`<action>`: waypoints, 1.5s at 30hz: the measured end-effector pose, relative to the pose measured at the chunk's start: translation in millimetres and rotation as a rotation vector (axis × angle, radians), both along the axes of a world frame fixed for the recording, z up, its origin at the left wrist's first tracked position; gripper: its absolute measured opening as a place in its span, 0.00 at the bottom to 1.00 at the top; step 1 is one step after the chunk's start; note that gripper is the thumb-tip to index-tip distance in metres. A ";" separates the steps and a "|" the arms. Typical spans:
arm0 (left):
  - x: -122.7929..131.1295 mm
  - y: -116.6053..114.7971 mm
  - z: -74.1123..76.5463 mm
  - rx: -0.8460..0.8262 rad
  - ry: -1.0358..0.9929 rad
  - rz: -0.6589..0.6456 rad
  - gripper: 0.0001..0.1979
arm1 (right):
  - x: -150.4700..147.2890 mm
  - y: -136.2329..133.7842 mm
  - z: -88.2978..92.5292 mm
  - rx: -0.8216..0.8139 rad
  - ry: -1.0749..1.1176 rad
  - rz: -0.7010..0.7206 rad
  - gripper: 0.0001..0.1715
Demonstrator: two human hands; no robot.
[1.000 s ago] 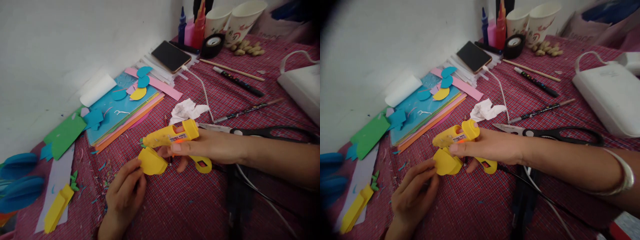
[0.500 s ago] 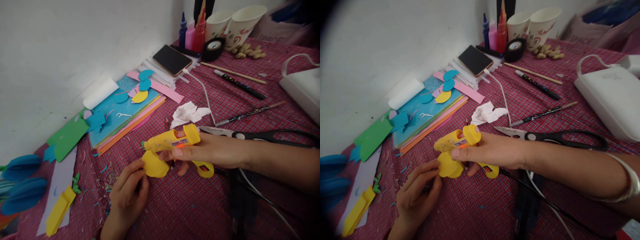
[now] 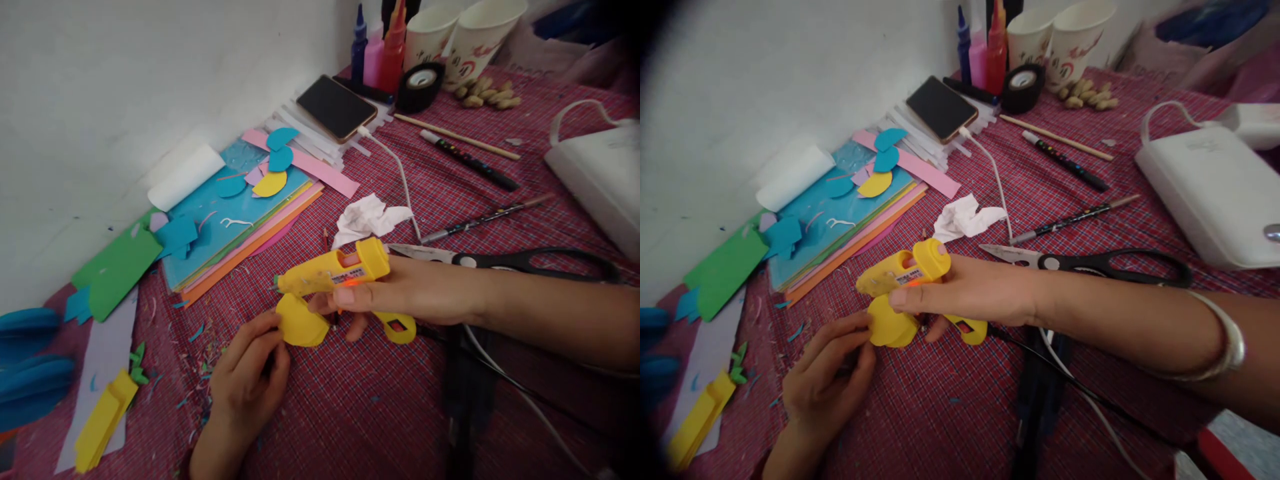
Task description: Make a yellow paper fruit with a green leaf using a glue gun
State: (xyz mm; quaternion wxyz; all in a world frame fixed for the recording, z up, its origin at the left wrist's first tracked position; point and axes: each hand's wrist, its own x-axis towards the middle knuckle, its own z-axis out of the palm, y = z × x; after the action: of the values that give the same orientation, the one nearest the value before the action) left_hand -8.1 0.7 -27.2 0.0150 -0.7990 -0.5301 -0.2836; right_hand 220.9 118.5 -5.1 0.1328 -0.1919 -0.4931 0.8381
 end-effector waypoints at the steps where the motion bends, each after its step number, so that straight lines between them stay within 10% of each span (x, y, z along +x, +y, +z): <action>1: 0.1 0.1 -0.1 -0.004 0.000 0.002 0.09 | -0.2 0.1 -1.1 0.006 0.003 0.001 0.25; 45: -2.7 -0.9 -7.7 -0.083 -0.016 -0.110 0.11 | 4.5 -8.2 2.3 0.218 -0.152 0.069 0.32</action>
State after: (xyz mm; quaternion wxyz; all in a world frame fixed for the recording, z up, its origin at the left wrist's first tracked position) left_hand -10.8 -0.1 -34.9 -0.0382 -0.8246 -0.4967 -0.2682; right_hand 225.5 110.4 -2.8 0.0863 -0.2224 -0.5962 0.7666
